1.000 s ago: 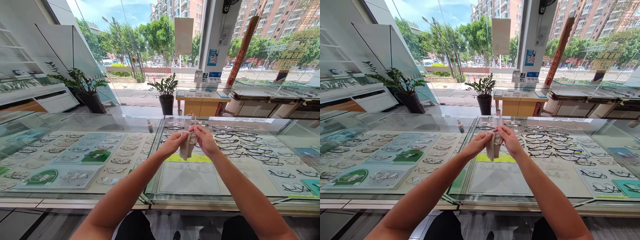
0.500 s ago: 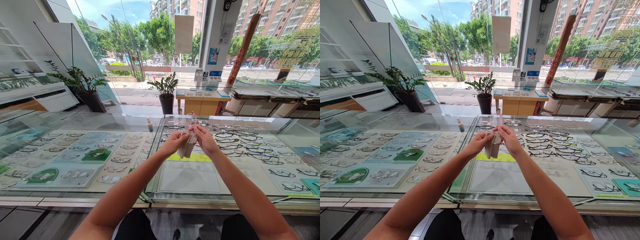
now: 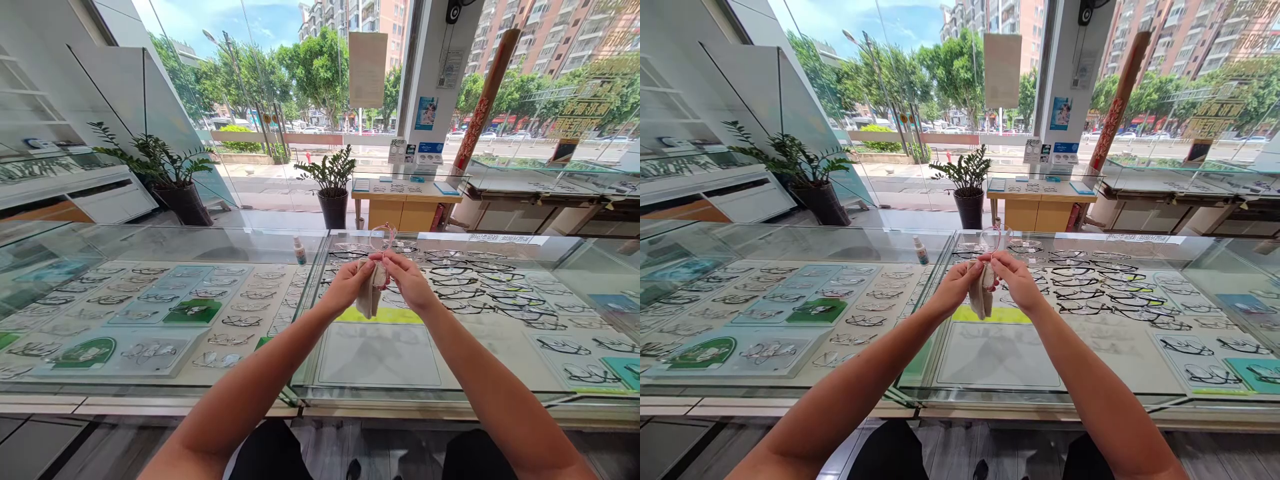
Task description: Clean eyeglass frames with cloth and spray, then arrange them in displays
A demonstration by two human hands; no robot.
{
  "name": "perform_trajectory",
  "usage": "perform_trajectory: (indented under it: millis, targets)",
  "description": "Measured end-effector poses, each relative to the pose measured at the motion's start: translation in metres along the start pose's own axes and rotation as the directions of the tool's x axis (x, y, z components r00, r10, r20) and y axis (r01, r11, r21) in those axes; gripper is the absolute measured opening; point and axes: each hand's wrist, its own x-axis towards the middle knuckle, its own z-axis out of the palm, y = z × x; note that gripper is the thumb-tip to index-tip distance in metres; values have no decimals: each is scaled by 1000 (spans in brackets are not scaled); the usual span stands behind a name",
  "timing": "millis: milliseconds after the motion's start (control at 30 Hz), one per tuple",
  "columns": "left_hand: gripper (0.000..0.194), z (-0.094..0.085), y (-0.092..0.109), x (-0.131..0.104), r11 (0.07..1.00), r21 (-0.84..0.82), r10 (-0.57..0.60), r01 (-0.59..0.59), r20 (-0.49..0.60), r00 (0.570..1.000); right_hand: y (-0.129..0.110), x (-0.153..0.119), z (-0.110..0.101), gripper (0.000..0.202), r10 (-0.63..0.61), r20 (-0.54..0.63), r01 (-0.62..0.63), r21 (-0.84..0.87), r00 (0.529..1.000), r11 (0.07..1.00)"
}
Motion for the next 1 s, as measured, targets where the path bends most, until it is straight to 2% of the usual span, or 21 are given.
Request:
perform_trajectory:
  millis: [233, 433, 600, 833, 1000]
  targets:
    - [67, 1, -1, 0, 1000, -28, -10, 9, -28, 1000, 0, 1, -1, 34, -7, 7, 7, -38, 1000, 999]
    - [64, 1, 6, -2, 999, -43, -20, 19, -21, 1000, 2, 1, -3, 36, -15, 38, 16, -23, 999, 1000]
    - [60, -2, 5, -3, 999, -28, -27, 26, -18, 999, -1, 1, -1, 39, -21, 21, 22, -34, 1000, 999]
    - [61, -3, 2, -2, 997, -60, -55, 54, -9, 998, -7, 0, 1, 42, -124, 34, 128, -172, 992, 977]
    - [61, -4, 3, -2, 990, -102, -96, 95, -5, 995, -8, -1, 0, 41, -133, 65, 144, -198, 989, 970]
